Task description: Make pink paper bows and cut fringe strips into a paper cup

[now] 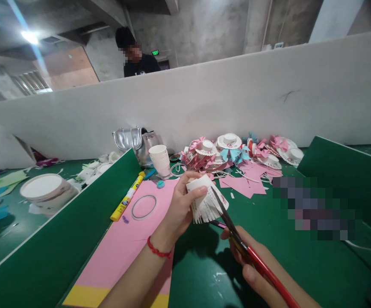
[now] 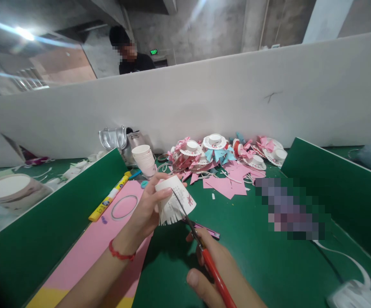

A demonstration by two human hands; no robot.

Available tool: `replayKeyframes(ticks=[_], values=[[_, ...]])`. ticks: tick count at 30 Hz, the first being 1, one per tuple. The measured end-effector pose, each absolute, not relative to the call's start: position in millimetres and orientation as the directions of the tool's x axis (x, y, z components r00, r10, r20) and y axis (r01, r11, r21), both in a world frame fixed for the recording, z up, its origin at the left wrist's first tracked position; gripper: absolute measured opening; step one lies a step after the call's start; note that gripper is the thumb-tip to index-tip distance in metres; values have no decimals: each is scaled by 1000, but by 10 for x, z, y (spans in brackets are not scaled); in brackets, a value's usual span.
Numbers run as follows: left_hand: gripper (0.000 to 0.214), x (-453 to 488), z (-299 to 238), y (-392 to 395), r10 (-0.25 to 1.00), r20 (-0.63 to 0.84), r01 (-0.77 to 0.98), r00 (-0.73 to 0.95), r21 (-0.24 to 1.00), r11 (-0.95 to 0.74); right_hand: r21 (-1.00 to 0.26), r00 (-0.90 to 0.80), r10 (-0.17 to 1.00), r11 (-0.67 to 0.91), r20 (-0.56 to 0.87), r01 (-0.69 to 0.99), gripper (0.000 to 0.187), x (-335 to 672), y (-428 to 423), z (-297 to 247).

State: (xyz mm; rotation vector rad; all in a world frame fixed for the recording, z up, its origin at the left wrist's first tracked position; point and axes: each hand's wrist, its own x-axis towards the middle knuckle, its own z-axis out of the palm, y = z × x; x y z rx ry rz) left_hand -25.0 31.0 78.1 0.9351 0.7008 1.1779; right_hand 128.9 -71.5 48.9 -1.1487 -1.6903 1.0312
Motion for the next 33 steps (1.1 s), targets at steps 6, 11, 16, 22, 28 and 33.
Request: replayKeyframes(ticks=[6,11,16,22,28,33], values=[[23,-252,776,309,966,18,-457,258,883,105,-904,-254,949,269,188,333,58,1302,-697,499],[21,-241,759,322,967,37,-459,253,884,86,-918,-242,954,250,179,309,60,1262,-638,371],[15,-226,768,325,971,6,-476,240,872,112,-959,-259,959,174,114,222,63,1224,-555,198],[13,-223,758,345,965,41,-494,258,864,95,-969,-296,948,177,120,175,55,1257,-556,221],[12,-225,721,367,967,31,-509,253,854,106,-944,-201,968,198,147,265,56,1266,-577,203],[11,-225,719,367,965,29,-510,261,853,112,-908,-193,971,205,141,364,60,1270,-581,197]])
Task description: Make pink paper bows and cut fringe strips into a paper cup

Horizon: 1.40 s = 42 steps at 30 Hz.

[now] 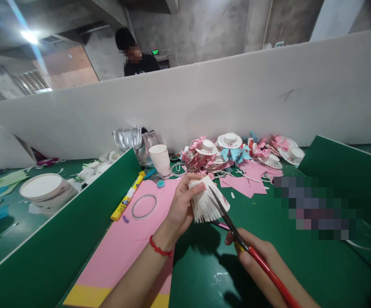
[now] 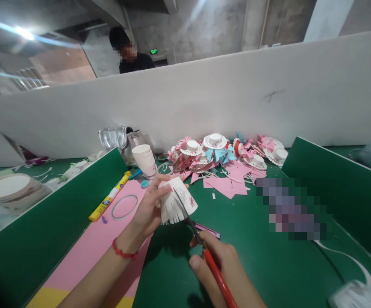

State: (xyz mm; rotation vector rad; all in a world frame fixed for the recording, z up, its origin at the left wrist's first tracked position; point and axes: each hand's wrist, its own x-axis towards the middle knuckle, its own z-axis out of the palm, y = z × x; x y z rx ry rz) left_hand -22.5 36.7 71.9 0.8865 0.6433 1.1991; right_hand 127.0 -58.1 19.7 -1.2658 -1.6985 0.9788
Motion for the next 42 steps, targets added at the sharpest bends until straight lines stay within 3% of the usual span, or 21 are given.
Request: replayKeyframes(ticks=[42], values=[[14,-217,739,344,965,-1,-499,261,856,135,-911,-128,984,164,124,379,44,1230,-633,296]])
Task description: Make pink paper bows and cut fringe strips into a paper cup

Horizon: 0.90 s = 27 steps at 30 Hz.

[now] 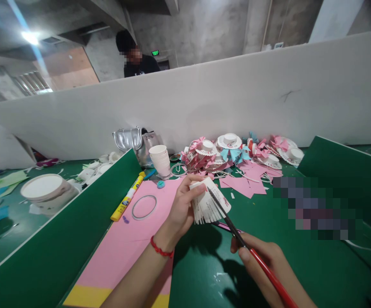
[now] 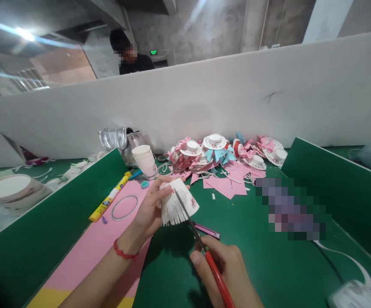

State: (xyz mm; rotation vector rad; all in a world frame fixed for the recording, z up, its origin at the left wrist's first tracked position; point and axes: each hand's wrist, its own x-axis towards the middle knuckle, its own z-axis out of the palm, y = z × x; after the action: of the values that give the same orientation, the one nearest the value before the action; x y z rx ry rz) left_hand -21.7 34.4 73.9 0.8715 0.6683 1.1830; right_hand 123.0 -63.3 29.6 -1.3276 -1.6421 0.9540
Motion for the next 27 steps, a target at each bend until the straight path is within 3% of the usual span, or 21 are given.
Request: replayKeyframes(ticks=[11,19,22,27], values=[[14,-220,725,347,966,16,-483,258,868,115,-907,-114,986,160,125,389,44,1238,-619,283],[29,-217,768,317,981,35,-386,191,921,43,-923,-271,958,188,96,335,50,1262,-636,314],[26,-229,766,327,976,82,-422,202,907,11,-913,-246,960,215,133,346,53,1294,-682,280],[18,-253,774,353,973,83,-495,216,868,36,-970,-149,989,53,18,236,58,1303,-805,295]])
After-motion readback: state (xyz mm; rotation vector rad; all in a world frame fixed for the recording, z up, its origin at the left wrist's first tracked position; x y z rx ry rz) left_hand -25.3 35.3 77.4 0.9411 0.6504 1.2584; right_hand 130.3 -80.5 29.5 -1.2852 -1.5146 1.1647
